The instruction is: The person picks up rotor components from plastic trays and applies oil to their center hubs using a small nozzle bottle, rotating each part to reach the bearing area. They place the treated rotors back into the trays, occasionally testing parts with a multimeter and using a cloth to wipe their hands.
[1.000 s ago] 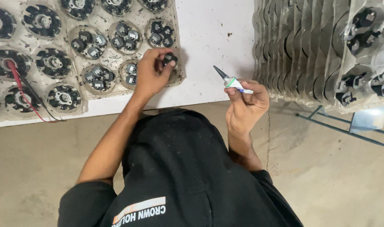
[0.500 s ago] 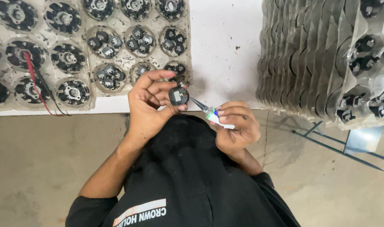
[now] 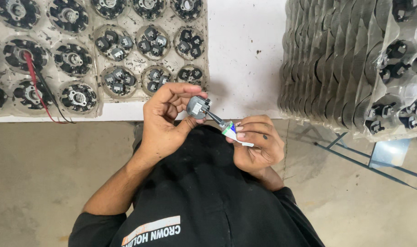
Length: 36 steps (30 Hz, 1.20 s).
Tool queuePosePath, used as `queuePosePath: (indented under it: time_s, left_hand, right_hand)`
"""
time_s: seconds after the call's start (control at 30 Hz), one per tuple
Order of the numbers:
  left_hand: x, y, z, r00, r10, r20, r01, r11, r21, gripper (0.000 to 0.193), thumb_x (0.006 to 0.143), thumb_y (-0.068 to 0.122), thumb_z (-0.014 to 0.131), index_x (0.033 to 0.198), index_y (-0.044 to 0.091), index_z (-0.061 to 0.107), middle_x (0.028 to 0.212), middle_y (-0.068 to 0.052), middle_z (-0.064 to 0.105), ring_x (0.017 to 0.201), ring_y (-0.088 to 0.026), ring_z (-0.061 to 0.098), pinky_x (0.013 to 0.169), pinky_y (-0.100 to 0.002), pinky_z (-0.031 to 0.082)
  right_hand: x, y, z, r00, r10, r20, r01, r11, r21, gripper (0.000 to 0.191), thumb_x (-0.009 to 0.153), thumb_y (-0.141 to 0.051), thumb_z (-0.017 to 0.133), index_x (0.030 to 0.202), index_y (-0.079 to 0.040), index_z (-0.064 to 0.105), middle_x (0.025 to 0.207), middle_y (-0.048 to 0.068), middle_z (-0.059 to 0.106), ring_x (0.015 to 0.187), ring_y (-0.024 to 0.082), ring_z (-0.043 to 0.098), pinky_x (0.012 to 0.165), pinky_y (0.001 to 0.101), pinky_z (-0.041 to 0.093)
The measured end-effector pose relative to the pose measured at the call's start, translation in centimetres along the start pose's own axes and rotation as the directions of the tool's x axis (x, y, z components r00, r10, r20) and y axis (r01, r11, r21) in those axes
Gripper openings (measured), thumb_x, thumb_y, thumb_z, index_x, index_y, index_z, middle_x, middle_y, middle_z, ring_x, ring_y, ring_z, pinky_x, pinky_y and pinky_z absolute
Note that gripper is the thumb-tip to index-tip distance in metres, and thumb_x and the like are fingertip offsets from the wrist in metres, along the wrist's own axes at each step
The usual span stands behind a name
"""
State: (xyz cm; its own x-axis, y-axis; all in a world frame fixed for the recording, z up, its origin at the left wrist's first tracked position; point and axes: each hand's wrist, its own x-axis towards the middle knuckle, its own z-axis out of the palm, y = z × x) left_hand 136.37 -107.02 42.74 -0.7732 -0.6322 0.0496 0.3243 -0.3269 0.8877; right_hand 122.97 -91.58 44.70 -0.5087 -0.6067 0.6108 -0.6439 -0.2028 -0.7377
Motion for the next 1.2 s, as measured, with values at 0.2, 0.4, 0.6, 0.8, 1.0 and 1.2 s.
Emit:
queuePosePath:
  time_s: [0.2,0.4,0.6,0.8,1.0,1.2]
  left_hand:
    - [-0.3,-0.2,-0.3,1.0,-0.001,0.009,0.001,1.0,0.025,0.042,0.093,-0.018,0.071,0.131,-0.004,0.058,0.129,-0.014,0.069,0.114,-0.015,0.069,0.096,-0.029,0.061]
    - [-0.4,-0.6,-0.5,0.998,-0.047,0.034,0.049,0.998,-0.048,0.043,0.093,-0.017,0.069,0.132,-0.003,0.057,0.129,-0.013,0.068,0.115,-0.014,0.068,0.096,-0.029,0.06]
    - [-0.4,-1.0,-0.6,0.998,-0.06,0.027,0.062,0.996,-0.068,0.044,0.093,-0.018,0.069,0.133,-0.003,0.057,0.128,-0.013,0.069,0.115,-0.014,0.068,0.098,-0.029,0.06]
    - [-0.6,-1.5,-0.8,0.998,-0.07,0.009,0.07,0.995,-0.071,0.045,0.092,-0.018,0.069,0.133,-0.003,0.058,0.128,-0.013,0.069,0.116,-0.014,0.068,0.098,-0.029,0.06]
    - [-0.6,-2.6,-0.8,0.971,-0.24,0.018,0.231,0.905,-0.359,0.048,0.092,-0.013,0.071,0.136,-0.002,0.057,0.129,-0.014,0.07,0.113,-0.016,0.068,0.099,-0.028,0.058]
    - [-1.9,-3.8,-0.4,0.971,-0.217,0.099,0.237,0.833,-0.5,0.048,0.097,0.002,0.076,0.141,0.0,0.056,0.129,-0.011,0.064,0.114,-0.014,0.066,0.103,-0.032,0.056]
  right_hand:
    - [0.4,-0.2,0.3,0.997,-0.068,0.042,0.071,0.995,-0.073,0.035,0.075,0.018,0.079,0.093,-0.006,0.061,0.089,0.01,0.067,0.083,0.026,0.071,0.07,0.0337,0.059]
    - [0.8,-0.1,0.2,0.991,-0.127,0.044,0.131,0.984,-0.118,0.038,0.07,0.021,0.077,0.092,-0.006,0.06,0.088,0.009,0.067,0.079,0.026,0.071,0.067,0.0326,0.058]
    - [0.8,-0.5,0.3,0.987,-0.156,0.043,0.161,0.976,-0.145,0.038,0.068,0.019,0.079,0.09,-0.005,0.061,0.085,0.01,0.067,0.077,0.026,0.07,0.066,0.0332,0.058]
    - [0.9,-0.8,0.2,0.986,-0.151,0.064,0.16,0.97,-0.181,0.035,0.069,0.02,0.075,0.09,-0.006,0.061,0.085,0.01,0.067,0.078,0.027,0.07,0.067,0.0344,0.059]
    - [0.6,-1.0,0.8,0.993,-0.113,0.043,0.12,0.973,-0.199,0.034,0.073,0.02,0.077,0.091,-0.006,0.062,0.087,0.01,0.067,0.079,0.027,0.071,0.067,0.0335,0.058]
    - [-0.1,0.0,1.2,0.994,-0.08,-0.074,0.077,0.996,-0.043,0.023,0.082,0.008,0.077,0.093,-0.003,0.06,0.09,0.011,0.064,0.083,0.025,0.067,0.072,0.0386,0.062]
